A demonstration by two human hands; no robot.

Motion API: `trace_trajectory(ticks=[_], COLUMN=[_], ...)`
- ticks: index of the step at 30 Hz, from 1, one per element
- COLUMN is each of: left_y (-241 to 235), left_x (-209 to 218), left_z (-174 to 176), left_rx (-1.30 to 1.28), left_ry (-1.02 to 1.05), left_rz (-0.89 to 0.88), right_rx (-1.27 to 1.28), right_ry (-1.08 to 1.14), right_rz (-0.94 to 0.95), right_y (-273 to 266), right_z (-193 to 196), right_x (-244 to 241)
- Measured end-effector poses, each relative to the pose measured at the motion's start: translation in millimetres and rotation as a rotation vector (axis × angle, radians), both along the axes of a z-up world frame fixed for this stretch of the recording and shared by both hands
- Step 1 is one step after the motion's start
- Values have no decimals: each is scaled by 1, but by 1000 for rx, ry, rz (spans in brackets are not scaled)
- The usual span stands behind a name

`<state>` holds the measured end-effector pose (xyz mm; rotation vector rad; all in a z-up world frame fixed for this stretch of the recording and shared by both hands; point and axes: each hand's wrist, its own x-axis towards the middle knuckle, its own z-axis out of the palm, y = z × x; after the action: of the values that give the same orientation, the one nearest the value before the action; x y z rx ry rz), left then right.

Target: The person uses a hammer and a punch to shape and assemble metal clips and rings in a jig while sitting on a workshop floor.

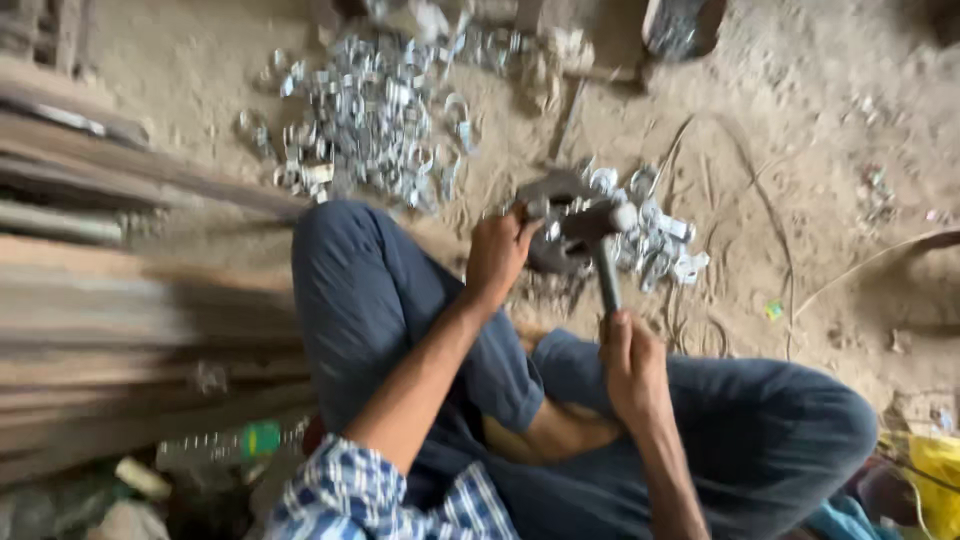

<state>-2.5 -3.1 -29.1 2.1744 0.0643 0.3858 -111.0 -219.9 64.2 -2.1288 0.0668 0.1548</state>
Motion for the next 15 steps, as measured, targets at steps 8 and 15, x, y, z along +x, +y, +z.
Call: trace_trajectory(ticks=[8, 15], left_y=[2, -1], left_x=[-6, -9], left_z=[25, 28], left_rx=[-18, -30], left_ry=[-30, -38], left_rz=[4, -29], right_rx=[-67, -140], right_ry=[84, 137], right_rz=[-105, -72], right_y=[-9, 3], right_z=[-32, -26], right_x=[-4, -1])
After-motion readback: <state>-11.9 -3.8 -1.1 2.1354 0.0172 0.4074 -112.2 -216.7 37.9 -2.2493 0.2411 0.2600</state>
